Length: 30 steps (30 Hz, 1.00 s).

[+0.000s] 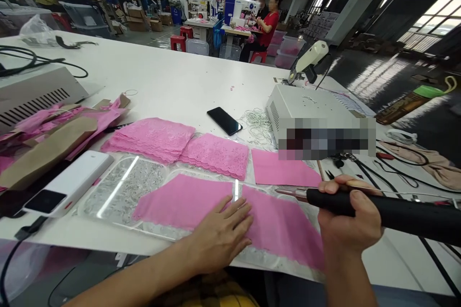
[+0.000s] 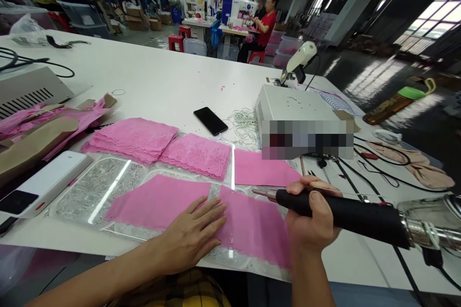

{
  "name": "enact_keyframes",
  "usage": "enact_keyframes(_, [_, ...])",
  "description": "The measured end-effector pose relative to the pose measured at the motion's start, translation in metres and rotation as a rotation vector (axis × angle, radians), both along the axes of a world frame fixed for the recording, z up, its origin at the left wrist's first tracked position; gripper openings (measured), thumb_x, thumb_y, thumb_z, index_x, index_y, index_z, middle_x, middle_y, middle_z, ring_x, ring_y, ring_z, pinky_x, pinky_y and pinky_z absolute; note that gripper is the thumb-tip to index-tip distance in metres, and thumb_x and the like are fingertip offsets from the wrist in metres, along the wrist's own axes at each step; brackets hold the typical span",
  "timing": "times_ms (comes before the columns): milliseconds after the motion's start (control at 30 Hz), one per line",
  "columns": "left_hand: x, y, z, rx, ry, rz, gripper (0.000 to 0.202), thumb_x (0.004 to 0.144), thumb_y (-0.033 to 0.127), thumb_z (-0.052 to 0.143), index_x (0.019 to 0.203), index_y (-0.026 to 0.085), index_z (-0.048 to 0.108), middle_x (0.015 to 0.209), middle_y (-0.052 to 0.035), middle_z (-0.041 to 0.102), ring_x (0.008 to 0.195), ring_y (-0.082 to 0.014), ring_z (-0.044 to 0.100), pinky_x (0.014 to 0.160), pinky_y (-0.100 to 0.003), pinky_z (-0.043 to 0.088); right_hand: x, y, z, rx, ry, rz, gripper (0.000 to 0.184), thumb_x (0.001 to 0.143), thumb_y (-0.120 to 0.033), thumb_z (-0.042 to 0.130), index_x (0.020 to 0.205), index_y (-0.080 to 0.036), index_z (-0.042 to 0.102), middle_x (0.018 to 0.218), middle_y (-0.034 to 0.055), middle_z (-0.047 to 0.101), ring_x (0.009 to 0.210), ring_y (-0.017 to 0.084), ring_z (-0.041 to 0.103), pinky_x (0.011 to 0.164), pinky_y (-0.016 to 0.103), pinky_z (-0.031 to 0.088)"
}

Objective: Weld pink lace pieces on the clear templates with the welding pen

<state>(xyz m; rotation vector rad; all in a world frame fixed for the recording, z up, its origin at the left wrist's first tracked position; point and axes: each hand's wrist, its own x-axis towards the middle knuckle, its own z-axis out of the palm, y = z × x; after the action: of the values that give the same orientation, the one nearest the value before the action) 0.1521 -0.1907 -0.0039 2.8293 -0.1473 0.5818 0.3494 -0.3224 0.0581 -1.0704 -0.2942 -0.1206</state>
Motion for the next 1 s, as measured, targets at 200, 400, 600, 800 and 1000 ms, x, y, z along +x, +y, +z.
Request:
enact_keyframes(200, [0.031, -0.015, 0.003, 0.062, 0.000, -0.072, 0.036, 0.098, 0.037, 0.046, 0.121, 0.014, 0.061, 0.133, -0.0120, 0.059, 0.125, -0.0289, 0.054, 0.109, -0.047, 0.039, 0.020, -0.038, -0.008, 0.003, 0.006, -0.151, 0.011, 0.055, -0.024, 0.053, 0.064, -0.020, 0.050, 0.068, -0.0016, 0.053, 0.050, 0.010, 0.046, 0.049, 0.029, 0.042])
enact_keyframes(400, [0.060, -0.033, 0.004, 0.096, 0.038, -0.119, 0.041, 0.098, 0.041, 0.047, 0.126, 0.014, 0.058, 0.138, -0.0119, 0.056, 0.128, -0.0307, 0.051, 0.108, -0.046, 0.040, 0.026, -0.055, -0.013, 0.049, 0.030, -0.217, 0.012, 0.051, -0.026, 0.051, 0.061, -0.020, 0.050, 0.066, -0.0009, 0.053, 0.048, 0.010, 0.044, 0.048, 0.029, 0.039])
enact_keyframes(600, [0.075, -0.043, 0.000, 0.102, 0.101, -0.116, 0.047, 0.097, 0.046, 0.046, 0.133, 0.017, 0.054, 0.142, -0.0137, 0.051, 0.131, -0.0328, 0.049, 0.107, -0.047, 0.040, 0.029, -0.062, -0.014, 0.069, 0.032, -0.178, 0.014, 0.051, -0.026, 0.050, 0.063, -0.020, 0.054, 0.067, -0.0008, 0.053, 0.047, 0.010, 0.044, 0.048, 0.029, 0.039])
enact_keyframes(800, [0.077, -0.046, 0.003, 0.123, 0.171, -0.111, 0.048, 0.099, 0.046, 0.044, 0.137, 0.017, 0.050, 0.145, -0.0142, 0.047, 0.134, -0.0345, 0.044, 0.108, -0.050, 0.038, 0.032, -0.064, -0.018, 0.053, 0.015, -0.126, 0.018, 0.052, -0.026, 0.050, 0.067, -0.019, 0.055, 0.068, -0.0006, 0.054, 0.047, 0.010, 0.046, 0.048, 0.029, 0.039])
enact_keyframes(1000, [0.077, -0.047, 0.010, 0.126, 0.203, -0.092, 0.049, 0.098, 0.046, 0.044, 0.138, 0.019, 0.049, 0.147, -0.0124, 0.046, 0.136, -0.0329, 0.042, 0.110, -0.049, 0.037, 0.034, -0.063, -0.022, 0.046, 0.008, -0.099, 0.019, 0.053, -0.027, 0.050, 0.069, -0.018, 0.055, 0.069, -0.0001, 0.055, 0.048, 0.011, 0.048, 0.049, 0.029, 0.040])
